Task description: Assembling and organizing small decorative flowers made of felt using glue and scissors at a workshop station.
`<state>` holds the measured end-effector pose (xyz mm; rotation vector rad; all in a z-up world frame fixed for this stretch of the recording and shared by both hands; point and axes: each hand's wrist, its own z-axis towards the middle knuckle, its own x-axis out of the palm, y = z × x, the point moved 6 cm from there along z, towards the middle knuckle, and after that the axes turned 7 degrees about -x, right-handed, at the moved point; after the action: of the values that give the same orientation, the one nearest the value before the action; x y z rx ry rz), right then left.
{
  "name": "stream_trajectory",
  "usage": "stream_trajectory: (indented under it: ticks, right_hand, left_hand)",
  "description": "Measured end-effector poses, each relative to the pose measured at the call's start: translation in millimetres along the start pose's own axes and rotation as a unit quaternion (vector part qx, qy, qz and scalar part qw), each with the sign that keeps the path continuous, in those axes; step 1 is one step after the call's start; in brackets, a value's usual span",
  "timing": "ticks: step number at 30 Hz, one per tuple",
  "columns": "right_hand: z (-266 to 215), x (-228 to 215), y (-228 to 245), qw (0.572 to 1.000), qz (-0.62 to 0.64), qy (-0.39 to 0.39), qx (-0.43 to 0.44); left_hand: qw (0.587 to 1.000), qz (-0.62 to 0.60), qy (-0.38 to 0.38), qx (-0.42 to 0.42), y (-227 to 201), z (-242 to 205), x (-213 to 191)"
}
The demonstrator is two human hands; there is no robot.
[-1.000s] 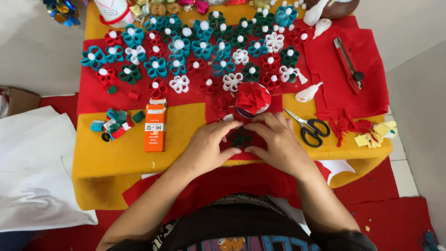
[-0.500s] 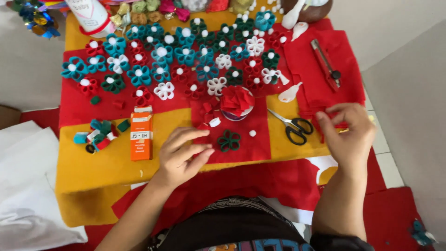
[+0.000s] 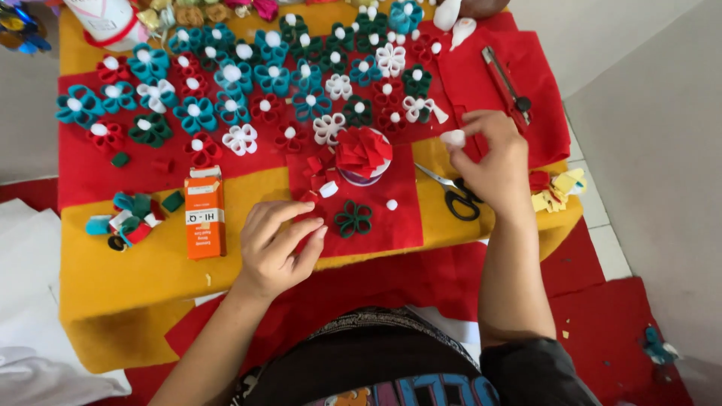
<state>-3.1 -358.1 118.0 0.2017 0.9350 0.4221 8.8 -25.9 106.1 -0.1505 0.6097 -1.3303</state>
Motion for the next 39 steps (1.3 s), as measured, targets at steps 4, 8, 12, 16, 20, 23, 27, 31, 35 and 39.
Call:
stream_trajectory:
  ticks: [4,8,12,16,20,23,27,31,35,39]
  right_hand:
    - [-28,7,5,0.892,0.43,-0.118,0.074]
    - [-67,24,-2,0.722,0.652,-0.187,0.137]
    - [-84,26,-18,0.671,0.701,-0.185,0.152]
    - [-91,16,-32,0.726,0.626,-0.228,0.169]
    - [-91,14,-28,0.724,0.591,-0.288,0.21]
    - [-84,7,-20,0.724,0.583,-0.294,0.224]
    - [-89,4,-25,0.719,0.584,-0.308,0.215]
    - [-98,11,-33,0.697,0.607,-0.321,0.205]
    - [-94,26,-27,0.665,0.667,-0.282,0.183]
    - [-82,38,12,0.636,0.696,-0.26,0.209]
  left_hand:
    - [1.0,0.007,-0.003,0.025,-5,2,-4]
    - [1.0,-0.014,0.007,0.004,-6,4,-1]
    - [0.996,-0.049,0.074,-0.023,-35,22,27]
    - [0.989,0.073,0.129,0.007,-43,15,80]
    - [0.968,0.186,0.169,0.021,-44,4,118]
    - [0.954,0.232,0.189,0.023,-43,0,132]
    - [0.952,0.244,0.179,0.042,-41,2,137]
    - [0.969,0.196,0.135,0.066,-60,21,112]
    - [0.996,0.024,0.08,0.026,-60,43,56]
    - [0.985,-0.139,0.055,-0.083,-8,30,13]
